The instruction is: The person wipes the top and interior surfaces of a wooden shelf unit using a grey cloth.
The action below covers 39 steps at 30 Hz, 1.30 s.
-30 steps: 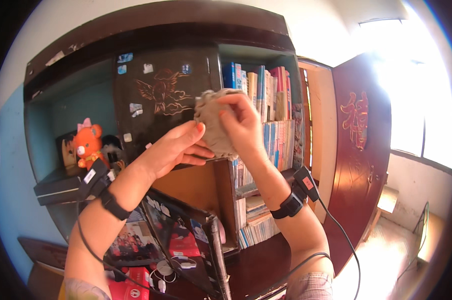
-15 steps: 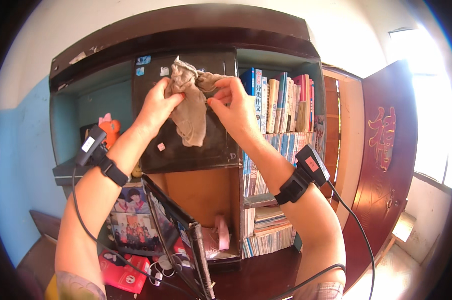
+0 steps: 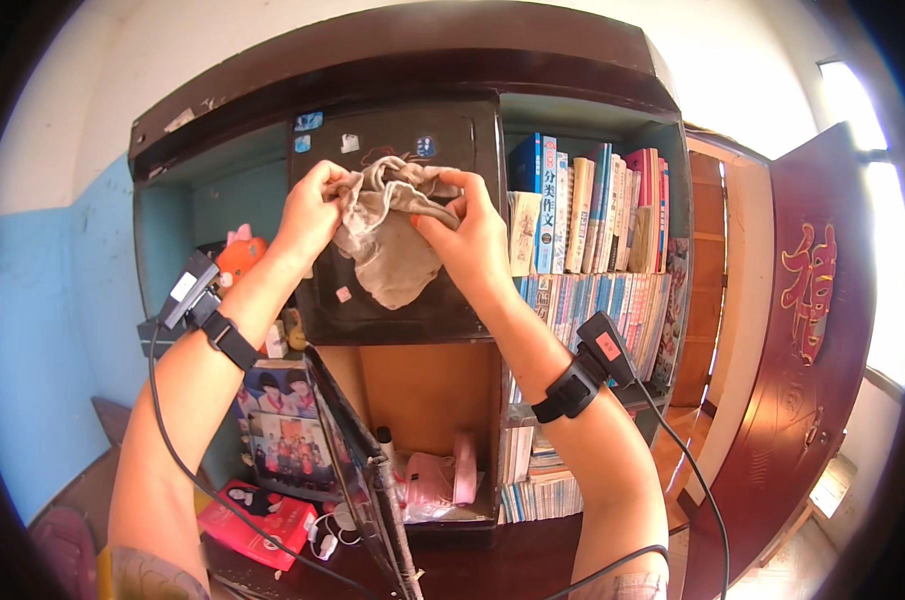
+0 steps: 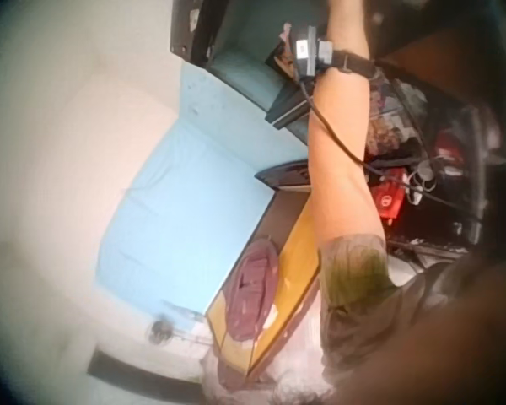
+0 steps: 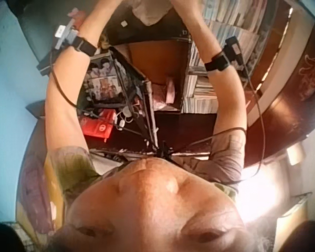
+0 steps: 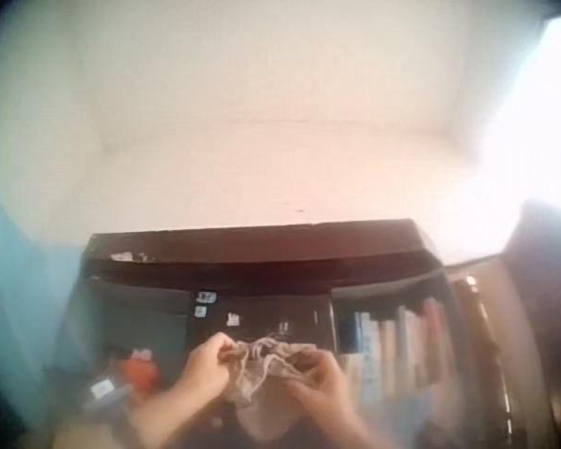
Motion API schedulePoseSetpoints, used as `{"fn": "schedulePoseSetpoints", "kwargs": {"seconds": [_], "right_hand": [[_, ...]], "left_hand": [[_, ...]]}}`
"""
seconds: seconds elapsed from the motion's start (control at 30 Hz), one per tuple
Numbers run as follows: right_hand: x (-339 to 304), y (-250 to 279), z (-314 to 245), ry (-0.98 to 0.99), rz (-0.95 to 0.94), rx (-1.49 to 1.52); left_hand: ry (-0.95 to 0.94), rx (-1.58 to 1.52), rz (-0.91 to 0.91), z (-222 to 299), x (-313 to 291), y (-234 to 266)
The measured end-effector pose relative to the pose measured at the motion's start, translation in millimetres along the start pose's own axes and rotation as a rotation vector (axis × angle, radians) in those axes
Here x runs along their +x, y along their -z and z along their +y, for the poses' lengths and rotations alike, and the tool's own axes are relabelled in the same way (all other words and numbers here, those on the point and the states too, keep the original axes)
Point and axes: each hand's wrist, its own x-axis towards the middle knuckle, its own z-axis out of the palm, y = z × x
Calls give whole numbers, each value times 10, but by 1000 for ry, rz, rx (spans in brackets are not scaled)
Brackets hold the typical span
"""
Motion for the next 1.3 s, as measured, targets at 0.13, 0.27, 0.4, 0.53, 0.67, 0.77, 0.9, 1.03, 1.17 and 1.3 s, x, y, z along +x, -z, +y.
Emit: {"fn": "schedulePoseSetpoints", "kwargs": {"seconds": [0.13, 0.27, 0.4, 0.53, 0.67, 0.77, 0.9, 1.03, 1.17, 1.3], "right_hand": [[-217, -196, -201, 529, 284, -529], [-438, -429, -450, 711, 107, -679], [-363, -515, -363, 716, 58, -754], [-293, -551, -270, 874, 211, -755], [-237, -357, -410, 882, 234, -974], [-90, -192, -427, 881, 180, -852], [186, 175, -252, 696, 335, -708], [583, 893, -10, 390, 441, -596], [904, 1626, 157, 277, 552, -634], [1150, 2341, 527, 159, 652, -615]], "left_hand": [[75, 49, 20, -35, 57, 119], [137, -49, 21, 165, 11, 138], [157, -481, -252, 255, -16, 185], [230, -796, -459, 363, -142, 245], [204, -767, -413, 493, -146, 212], [157, -753, -420, 589, -144, 181], [-75, -363, -427, 640, -181, 186], [-327, 238, -393, 695, -150, 176], [-373, 506, -373, 585, -95, 134], [-344, 642, -388, 479, -70, 6]]}}
